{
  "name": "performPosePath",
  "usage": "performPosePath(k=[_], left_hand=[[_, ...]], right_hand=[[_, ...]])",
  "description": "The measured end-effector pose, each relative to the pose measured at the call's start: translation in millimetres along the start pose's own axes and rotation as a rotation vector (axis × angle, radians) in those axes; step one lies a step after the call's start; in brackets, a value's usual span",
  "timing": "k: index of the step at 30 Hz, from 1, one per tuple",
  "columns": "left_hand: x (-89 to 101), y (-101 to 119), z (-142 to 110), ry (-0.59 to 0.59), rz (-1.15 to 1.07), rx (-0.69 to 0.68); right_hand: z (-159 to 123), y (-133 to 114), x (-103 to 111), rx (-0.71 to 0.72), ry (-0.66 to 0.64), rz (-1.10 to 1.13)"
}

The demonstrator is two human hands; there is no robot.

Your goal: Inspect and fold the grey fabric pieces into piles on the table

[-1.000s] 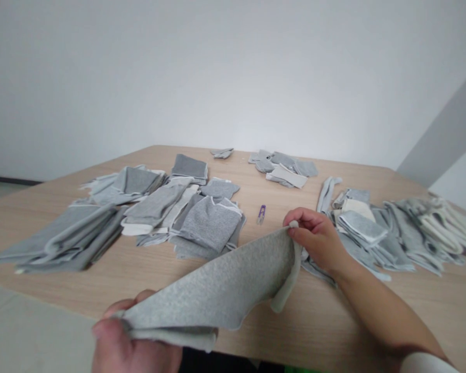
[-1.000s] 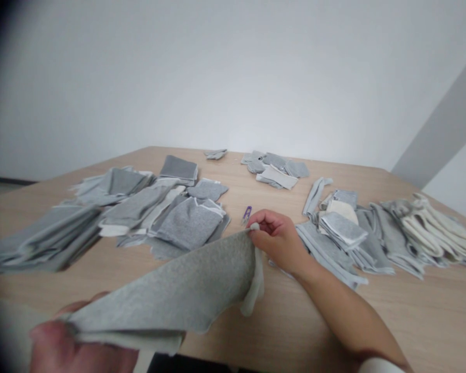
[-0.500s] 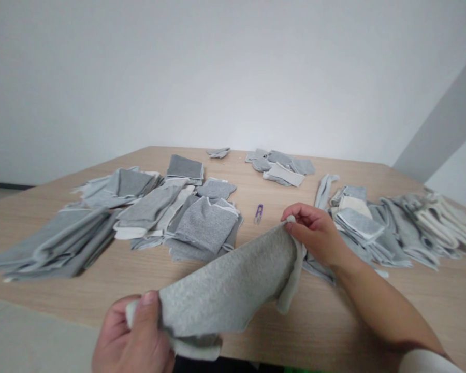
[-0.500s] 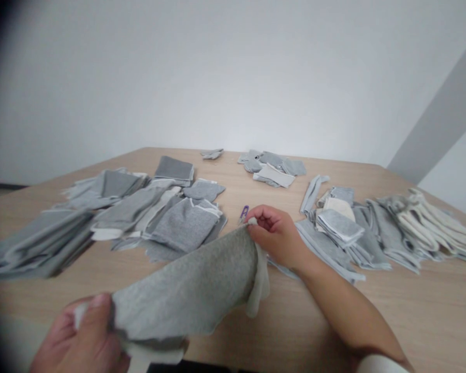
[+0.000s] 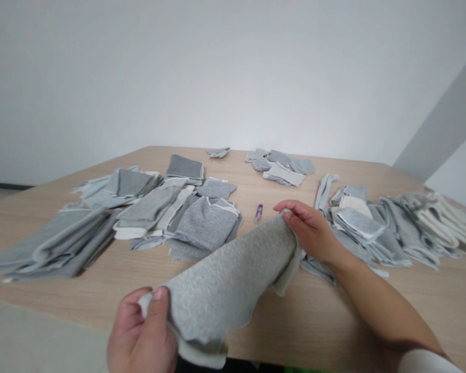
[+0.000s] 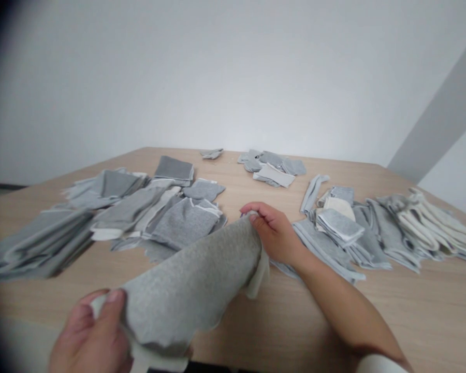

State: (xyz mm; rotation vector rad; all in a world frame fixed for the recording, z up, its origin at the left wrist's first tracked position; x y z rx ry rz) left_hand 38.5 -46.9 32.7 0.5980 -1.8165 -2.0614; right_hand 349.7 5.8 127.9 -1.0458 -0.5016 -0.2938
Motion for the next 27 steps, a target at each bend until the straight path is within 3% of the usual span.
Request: performPosePath(k=[4, 7, 18, 27], left_hand=[[-10.4, -4, -2, -0.28, -0.093, 0.172], [-12.7, -8, -5, -0.377, -0.177, 0.261], [-8.5, -6, -3, -0.165, -0.317, 0.3], [-17.2, -9, 2, -0.218, -0.276, 0.365]], right_hand=[[1, 6, 3, -0.046, 0.047, 0.072], [1, 12, 6, -0.094, 0.102, 0.148], [1, 10, 5, -0.096, 0.026, 0.22], [0, 7, 7, -0.129, 0.011, 0.104]])
Point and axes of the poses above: each hand's wrist, its own z-axis towards the middle knuckle, its own x-axis out of the back of the hand, y = z × x, the point moved 4 cm from there along z, towards the middle knuckle, and after that the axes turned 12 degrees about -y, right-handed, at the moved point
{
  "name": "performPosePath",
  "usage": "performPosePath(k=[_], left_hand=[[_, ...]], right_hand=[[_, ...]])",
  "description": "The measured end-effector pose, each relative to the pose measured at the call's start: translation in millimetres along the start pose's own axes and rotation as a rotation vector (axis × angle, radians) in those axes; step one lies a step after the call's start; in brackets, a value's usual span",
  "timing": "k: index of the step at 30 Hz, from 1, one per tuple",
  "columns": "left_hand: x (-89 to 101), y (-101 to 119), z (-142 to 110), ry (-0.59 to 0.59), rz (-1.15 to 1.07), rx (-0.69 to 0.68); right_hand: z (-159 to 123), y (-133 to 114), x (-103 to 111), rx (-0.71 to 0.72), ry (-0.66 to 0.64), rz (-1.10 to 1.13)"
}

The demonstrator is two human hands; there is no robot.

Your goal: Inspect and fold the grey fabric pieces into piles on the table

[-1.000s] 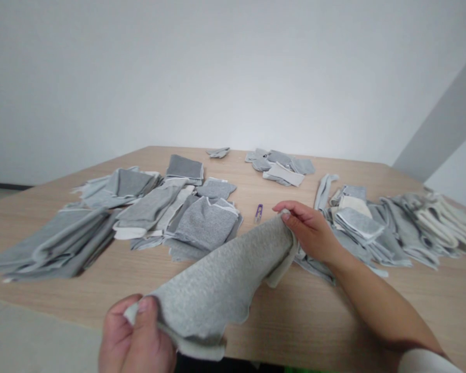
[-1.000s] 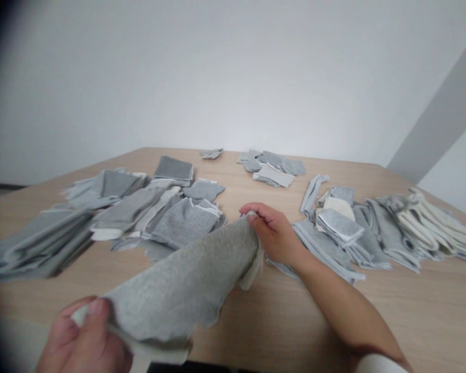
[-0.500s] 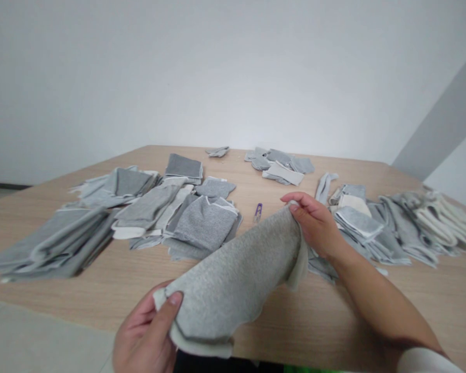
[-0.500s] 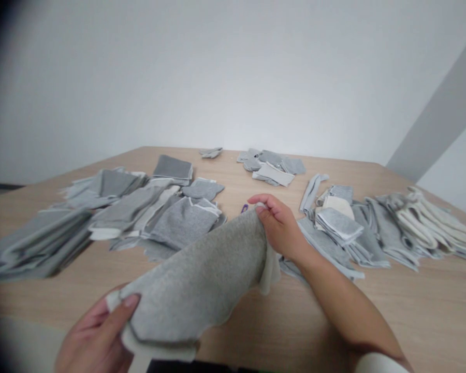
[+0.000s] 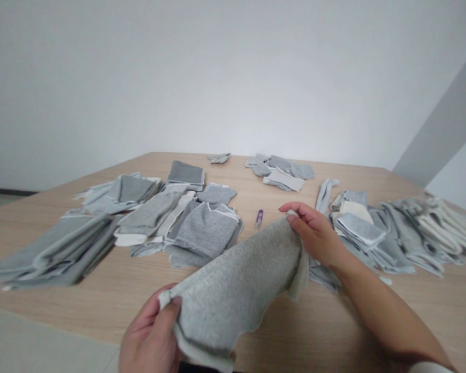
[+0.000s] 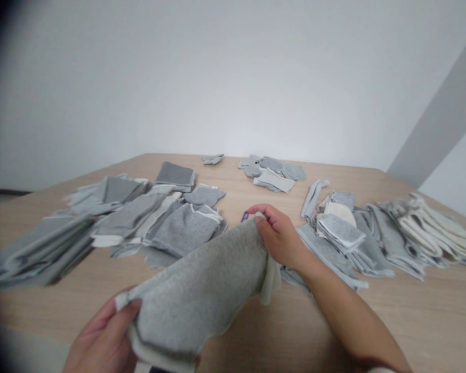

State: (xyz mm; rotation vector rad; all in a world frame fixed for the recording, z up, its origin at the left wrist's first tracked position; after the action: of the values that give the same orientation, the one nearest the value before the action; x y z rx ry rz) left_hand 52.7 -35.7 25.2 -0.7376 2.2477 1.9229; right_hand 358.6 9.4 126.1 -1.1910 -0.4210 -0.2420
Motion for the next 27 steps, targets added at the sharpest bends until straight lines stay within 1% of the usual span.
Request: performPosePath(k=[5, 9, 13, 15, 17, 20, 22, 23, 25, 27], left_hand=[[-2.4, -1, 0, -0.053, 0.037, -0.038], [-2.3, -4, -2, -0.063, 0.038, -0.012], [-2.3, -5, -3, -0.061, -0.007, 0.047], [-0.6, -5, -2, -0.078, -0.011, 0.038], [3.6, -4, 0, -0.114, 0.02, -0.002], [15.8, -6, 4, -0.122, 0.18, -0.092], [24.3, -8, 5, -0.074, 0.321, -0.174], [26.8, -8, 5, -0.05, 0.366, -0.239], [26.1, -4, 3, -0.037, 0.355, -0.439], [19.6, 2, -2, -0.067, 0.236, -0.675]], right_hand=[[4, 8, 0, 0.033, 0.039, 0.062], [7, 14, -2, 0.031, 0.056, 0.058], [8, 17, -1, 0.035, 0.033, 0.044], [7, 17, 1, 0.055, 0.005, 0.063], [4, 15, 2, 0.075, -0.042, 0.082], [-2, 8, 4, 0.132, -0.098, 0.053], [-6, 1, 6, 0.202, -0.115, -0.011], [-9, -4, 6, 0.242, -0.12, -0.041], [-14, -14, 6, 0.341, -0.129, -0.088], [-22, -26, 5, 0.486, -0.133, -0.128]])
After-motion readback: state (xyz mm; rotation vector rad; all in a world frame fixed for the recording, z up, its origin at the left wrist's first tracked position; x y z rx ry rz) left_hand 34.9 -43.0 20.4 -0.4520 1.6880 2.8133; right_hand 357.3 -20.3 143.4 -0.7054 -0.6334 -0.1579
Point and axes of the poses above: each hand's wrist, its own z-axis towards the middle knuckle, its own x-axis out of the back of the hand, y = z × x, the point moved 4 cm from there along z, towards the middle knuckle, and after that the axes turned 12 degrees about -y, right-handed, at the moved point
